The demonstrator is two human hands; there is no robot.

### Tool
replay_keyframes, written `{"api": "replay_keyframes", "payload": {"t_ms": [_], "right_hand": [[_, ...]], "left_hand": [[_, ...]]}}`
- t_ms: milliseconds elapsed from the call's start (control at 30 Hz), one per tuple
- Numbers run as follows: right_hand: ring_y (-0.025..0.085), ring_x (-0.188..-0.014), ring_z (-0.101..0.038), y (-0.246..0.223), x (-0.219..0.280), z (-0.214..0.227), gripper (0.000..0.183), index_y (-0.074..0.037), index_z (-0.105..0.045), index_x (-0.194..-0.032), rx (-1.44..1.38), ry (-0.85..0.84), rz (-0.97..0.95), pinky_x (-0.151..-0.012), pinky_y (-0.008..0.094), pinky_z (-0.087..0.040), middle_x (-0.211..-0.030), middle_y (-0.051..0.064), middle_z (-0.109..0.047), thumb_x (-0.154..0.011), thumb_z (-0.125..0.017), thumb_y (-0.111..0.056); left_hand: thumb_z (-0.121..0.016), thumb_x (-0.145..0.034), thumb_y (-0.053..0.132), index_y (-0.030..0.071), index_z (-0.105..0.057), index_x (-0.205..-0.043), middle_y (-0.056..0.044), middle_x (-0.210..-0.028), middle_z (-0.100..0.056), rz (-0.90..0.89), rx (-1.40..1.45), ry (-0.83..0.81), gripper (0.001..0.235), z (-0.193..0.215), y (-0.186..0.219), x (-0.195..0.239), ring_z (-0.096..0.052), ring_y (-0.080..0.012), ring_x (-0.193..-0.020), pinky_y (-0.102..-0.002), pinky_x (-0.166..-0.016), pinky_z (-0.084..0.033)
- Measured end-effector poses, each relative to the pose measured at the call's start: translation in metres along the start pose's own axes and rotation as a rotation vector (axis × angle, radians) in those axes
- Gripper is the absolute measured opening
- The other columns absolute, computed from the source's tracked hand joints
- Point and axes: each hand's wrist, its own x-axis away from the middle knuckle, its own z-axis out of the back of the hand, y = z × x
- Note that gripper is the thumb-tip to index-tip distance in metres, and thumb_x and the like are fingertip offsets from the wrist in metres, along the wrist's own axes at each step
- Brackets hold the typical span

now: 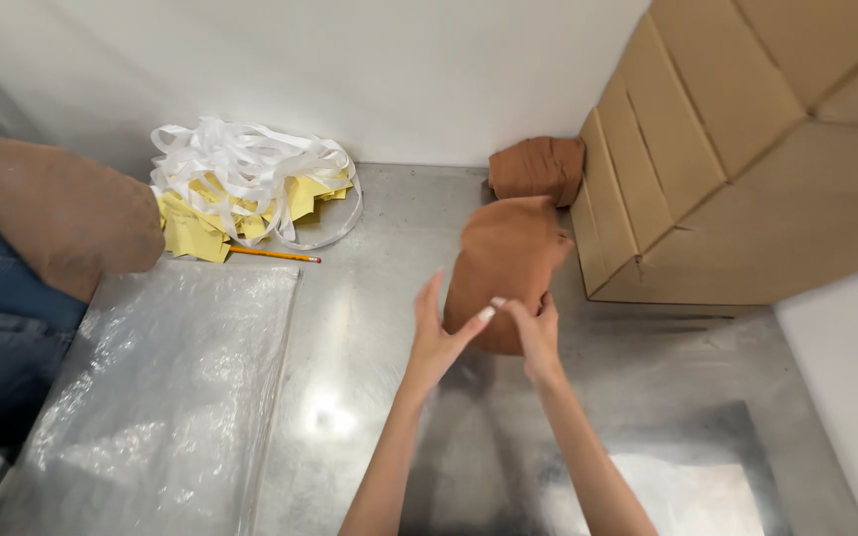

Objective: The person picks up folded shirts from a metal table, unfolds them, and places them onto hangers. They then hang the shirts on a clothing rack. The person repeats this process for a white shirt, a black shirt, and a brown shirt.

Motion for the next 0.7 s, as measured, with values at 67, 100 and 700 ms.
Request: {"api": "replay_keyframes", "payload": {"t_ms": [67, 100, 700], "right_hand": [[0.035, -0.121, -0.050, 0.056, -0.014, 0.022, 0.094, 0.000, -0.034, -0.141, -0.005, -0.093, 0.215, -0.104, 0.048, -0.042, -0.129, 0.023, -0.047, -0.066, -0.088, -0.017], [0.031, -0.096, -0.065, 0.086, -0.020, 0.033, 0.069, -0.006, -0.051, -0.126, 0.002, -0.185, 0.417, -0.089, 0.044, -0.053, -0.103, 0.017, -0.058, -0.067, -0.086, -0.001], [0.048, -0.146, -0.033, 0.076, 0.284, 0.146, 0.103, -0.025, -0.025, -0.157, 0.359, -0.416, 0.423, -0.121, 0.061, -0.023, -0.157, 0.024, -0.039, -0.074, -0.084, -0.040]], "left_hand": [[-0.086, -0.074, 0.046, 0.009, -0.013, -0.161, -0.025, -0.163, -0.008, 0.011, 0.005, -0.081, 0.120, -0.006, 0.026, 0.032, -0.009, -0.0428, -0.154, -0.056, -0.123, -0.019], [-0.087, -0.068, 0.052, 0.007, 0.000, -0.163, -0.025, -0.164, -0.001, 0.037, 0.013, -0.161, 0.136, -0.009, 0.036, 0.051, -0.005, -0.0430, -0.154, -0.059, -0.123, -0.015], [-0.050, -0.090, 0.073, 0.004, -0.016, -0.162, -0.028, -0.163, -0.023, -0.118, 0.314, -0.067, 0.105, -0.012, -0.014, 0.338, -0.025, -0.0458, -0.149, -0.058, -0.118, -0.028]]}}
